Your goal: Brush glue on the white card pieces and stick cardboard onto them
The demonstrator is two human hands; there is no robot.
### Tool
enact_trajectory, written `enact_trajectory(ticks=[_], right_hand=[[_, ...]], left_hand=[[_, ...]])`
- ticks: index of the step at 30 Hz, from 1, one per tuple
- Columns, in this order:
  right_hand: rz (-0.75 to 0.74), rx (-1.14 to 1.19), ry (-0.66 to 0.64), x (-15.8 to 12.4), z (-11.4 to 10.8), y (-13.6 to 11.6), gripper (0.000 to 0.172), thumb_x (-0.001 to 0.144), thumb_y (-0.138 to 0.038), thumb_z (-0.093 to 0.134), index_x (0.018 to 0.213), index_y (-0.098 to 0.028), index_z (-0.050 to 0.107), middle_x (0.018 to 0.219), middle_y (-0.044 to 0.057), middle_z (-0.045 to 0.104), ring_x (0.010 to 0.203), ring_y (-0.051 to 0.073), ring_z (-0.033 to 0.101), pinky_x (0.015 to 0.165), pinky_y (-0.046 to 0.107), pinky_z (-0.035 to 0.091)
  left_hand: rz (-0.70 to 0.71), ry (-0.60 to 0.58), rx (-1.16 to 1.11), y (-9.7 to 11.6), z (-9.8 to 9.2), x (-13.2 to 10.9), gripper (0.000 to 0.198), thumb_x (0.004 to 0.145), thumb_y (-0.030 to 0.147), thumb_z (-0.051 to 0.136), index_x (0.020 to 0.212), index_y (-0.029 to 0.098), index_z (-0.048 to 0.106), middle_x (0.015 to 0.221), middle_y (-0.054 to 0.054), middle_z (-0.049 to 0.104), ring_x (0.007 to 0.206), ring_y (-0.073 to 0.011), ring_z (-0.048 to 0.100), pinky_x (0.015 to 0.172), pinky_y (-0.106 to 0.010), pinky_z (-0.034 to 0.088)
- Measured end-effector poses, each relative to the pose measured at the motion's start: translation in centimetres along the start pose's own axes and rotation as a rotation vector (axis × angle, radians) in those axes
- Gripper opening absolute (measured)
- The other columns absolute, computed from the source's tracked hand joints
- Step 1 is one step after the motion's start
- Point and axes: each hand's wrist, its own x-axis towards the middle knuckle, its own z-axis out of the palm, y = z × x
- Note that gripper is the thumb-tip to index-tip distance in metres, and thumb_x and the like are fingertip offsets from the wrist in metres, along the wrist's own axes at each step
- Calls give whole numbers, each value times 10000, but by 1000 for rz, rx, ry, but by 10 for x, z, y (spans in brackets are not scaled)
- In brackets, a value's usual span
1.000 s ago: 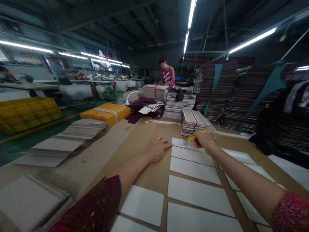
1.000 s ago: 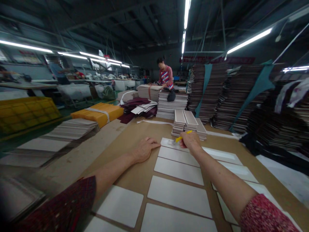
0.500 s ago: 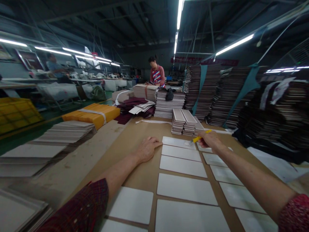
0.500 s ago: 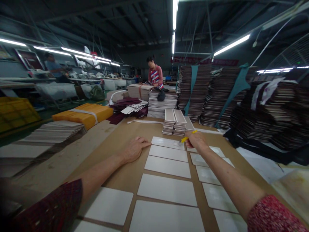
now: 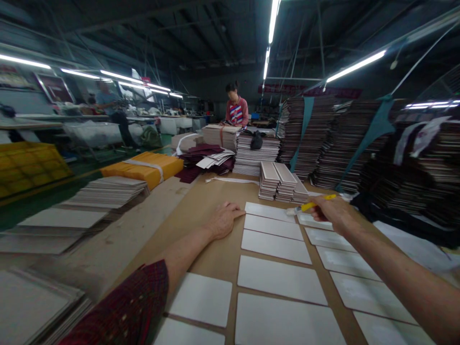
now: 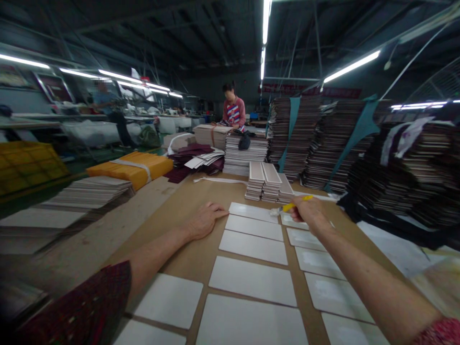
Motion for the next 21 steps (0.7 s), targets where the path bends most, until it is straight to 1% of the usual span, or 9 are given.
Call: enact_trajectory(ticks=[3,7,9,13,21], right_hand=[[-6,93,-21,-24,16,-10,99,874,-163,566,800,-131,624,543,4,608,401,101,531,380,169,472],[8,151,-119,-52,47,-17,80,847,-178,594,836,-125,653,589,32,651,421,118,563,382,185,494],[19,161,-157,-60,61,-17,80,838,-175,594,834,-128,659,588,34,656,412,124,564,376,195,499],[46,162,-202,-66,79,-15,84,831,-165,584,804,-129,654,588,38,662,405,127,568,368,202,502],[71,101,-224,-68,93,-7,73,821,-183,613,819,-125,657,580,43,664,417,143,590,365,212,514]], left_hand=[[45,29,-15,3,-1,-4,475,904,40,427,1299,212,627,1224,-84,627,1084,-235,538,973,-379,462],[191,52,-53,5,0,-8,378,894,27,471,1092,222,727,1090,-50,673,1015,-196,581,941,-321,477],[217,43,-56,4,1,-9,371,882,11,481,1029,224,747,1049,-39,686,990,-186,592,922,-303,484],[243,37,-56,3,3,-8,386,858,-10,488,1012,221,757,1016,-34,696,962,-174,602,908,-286,491],[247,23,-45,3,4,-8,364,877,21,487,1007,222,762,982,-40,702,925,-177,613,888,-302,499]])
